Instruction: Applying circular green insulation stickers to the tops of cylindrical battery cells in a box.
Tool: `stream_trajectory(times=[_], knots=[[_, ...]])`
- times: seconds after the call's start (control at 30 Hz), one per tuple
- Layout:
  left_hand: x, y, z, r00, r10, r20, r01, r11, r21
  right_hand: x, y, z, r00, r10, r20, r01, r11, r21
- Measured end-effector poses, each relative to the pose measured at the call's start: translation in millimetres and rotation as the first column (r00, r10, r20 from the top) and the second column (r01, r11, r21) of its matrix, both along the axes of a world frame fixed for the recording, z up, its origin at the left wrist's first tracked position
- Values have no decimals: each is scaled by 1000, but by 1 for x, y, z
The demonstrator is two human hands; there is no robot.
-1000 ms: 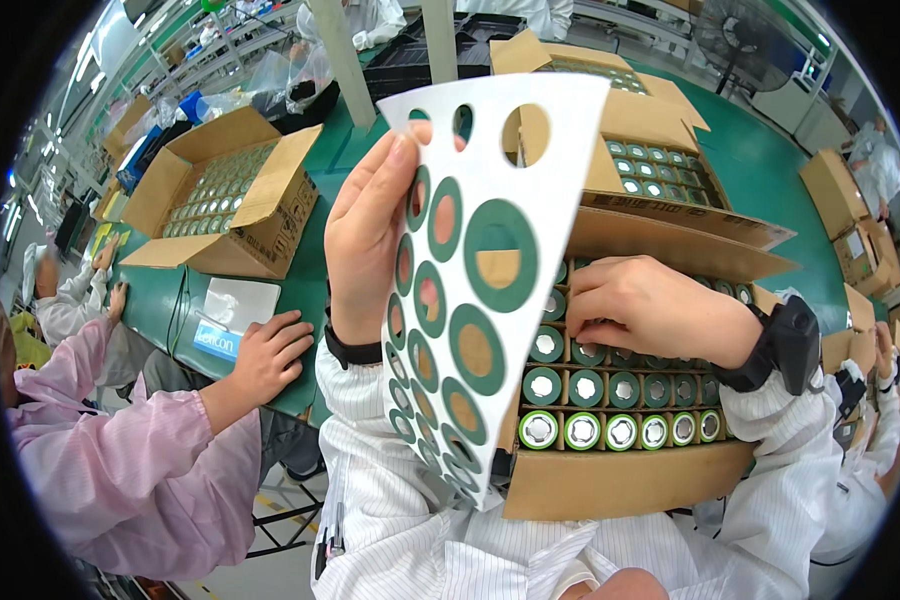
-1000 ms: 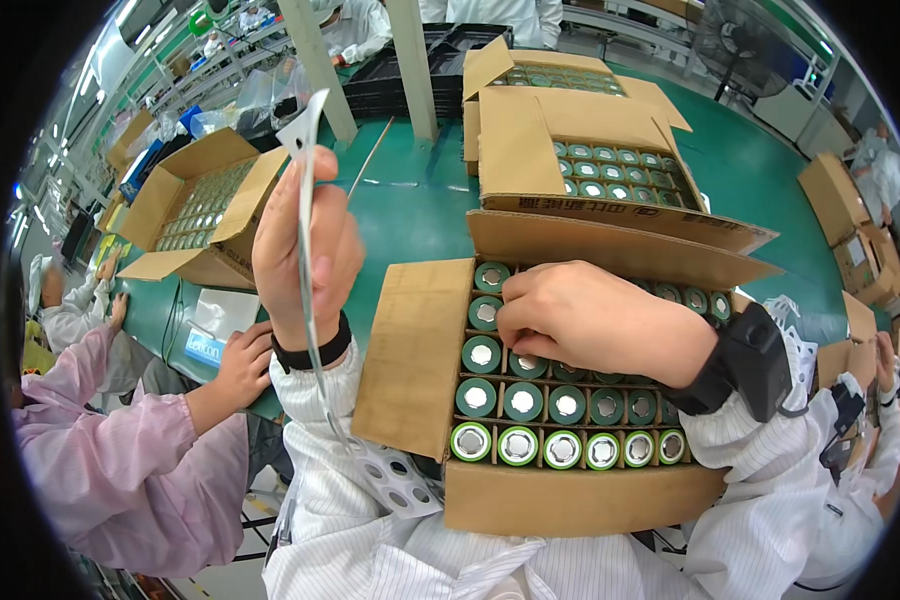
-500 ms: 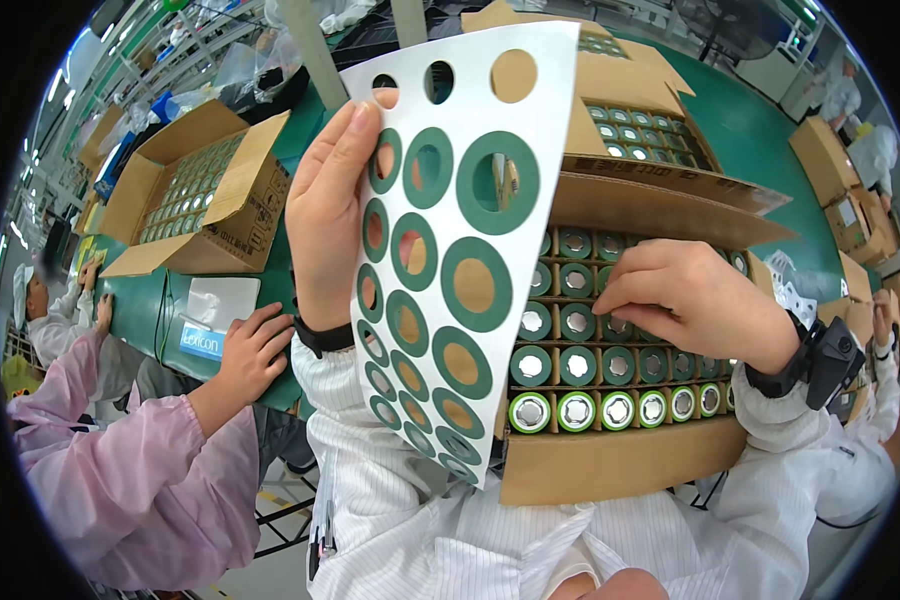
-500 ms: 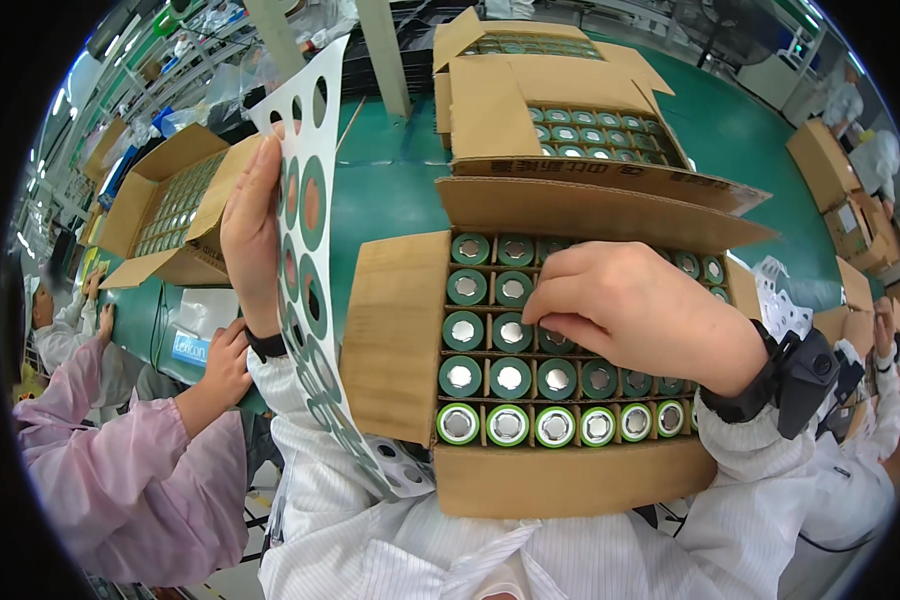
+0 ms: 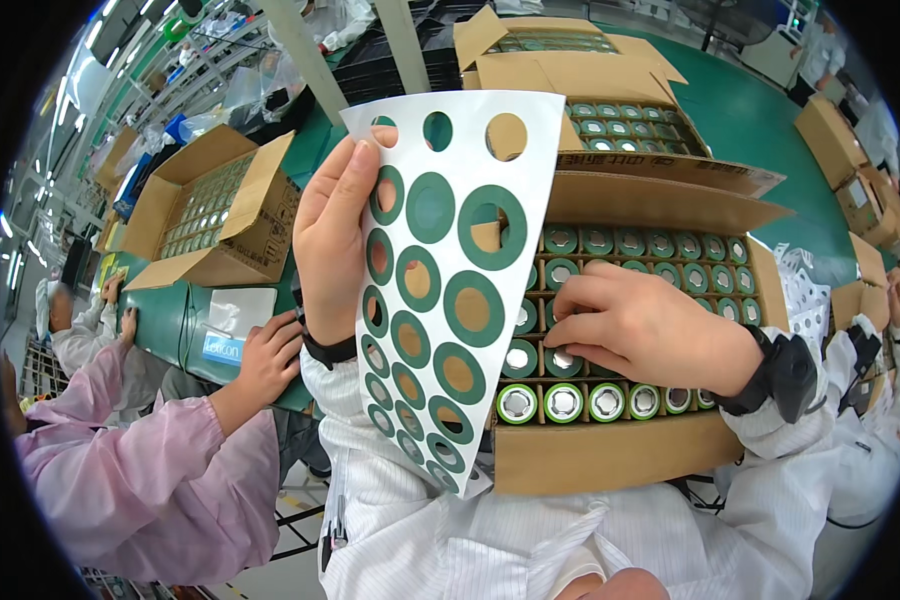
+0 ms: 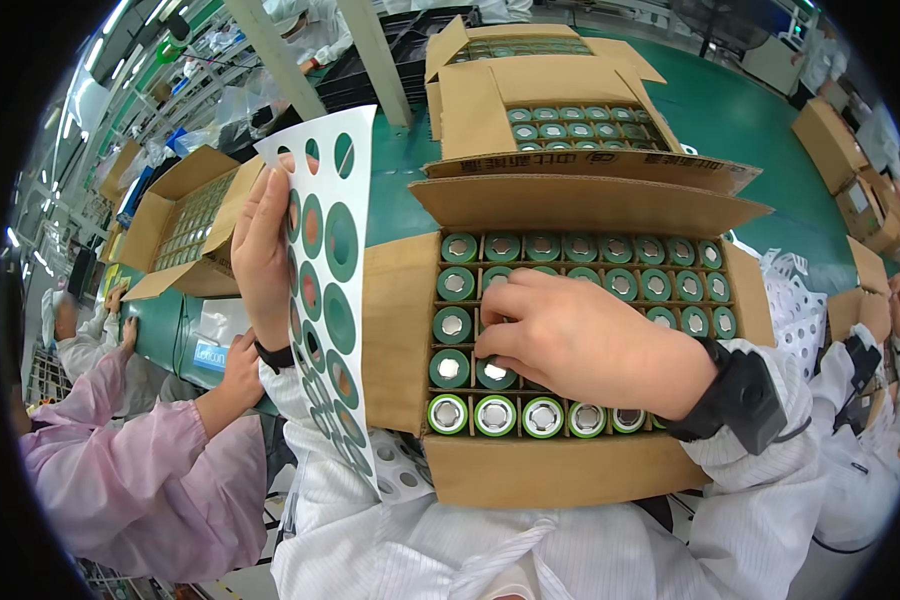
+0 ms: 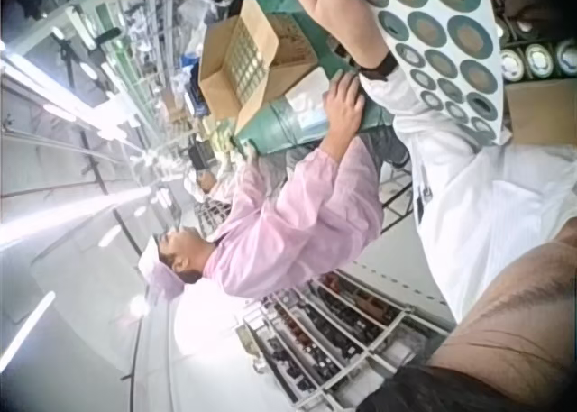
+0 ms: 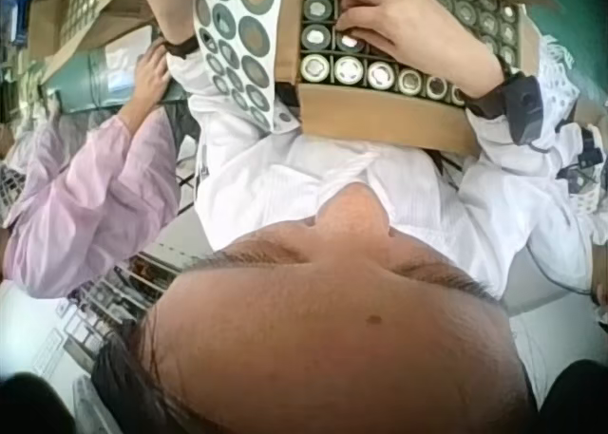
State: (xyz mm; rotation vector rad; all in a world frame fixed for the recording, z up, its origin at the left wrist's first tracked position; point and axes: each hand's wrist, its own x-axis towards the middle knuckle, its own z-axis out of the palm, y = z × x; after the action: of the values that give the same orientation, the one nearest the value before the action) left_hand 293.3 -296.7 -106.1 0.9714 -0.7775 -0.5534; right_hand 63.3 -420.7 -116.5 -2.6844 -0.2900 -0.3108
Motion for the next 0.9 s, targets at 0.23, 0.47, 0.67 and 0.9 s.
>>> stream_trajectory(times=[0.23,0.47,0.67,0.9], knots=[[-4,3,5,998,-62,-27,62,998,-6,-1,8,1,998,-58,-5,57,993,-104],[-5,6,6,997,-74,-24,73,997,-35,4,8,-1,998,-54,-33,54,999,1],[1,8,3,982,-189,6,189,979,-82,3,9,0,997,-65,-37,65,998,1],[5,13,6,976,-219,13,219,971,-95,9,7,6,998,-11,-69,13,999,30]])
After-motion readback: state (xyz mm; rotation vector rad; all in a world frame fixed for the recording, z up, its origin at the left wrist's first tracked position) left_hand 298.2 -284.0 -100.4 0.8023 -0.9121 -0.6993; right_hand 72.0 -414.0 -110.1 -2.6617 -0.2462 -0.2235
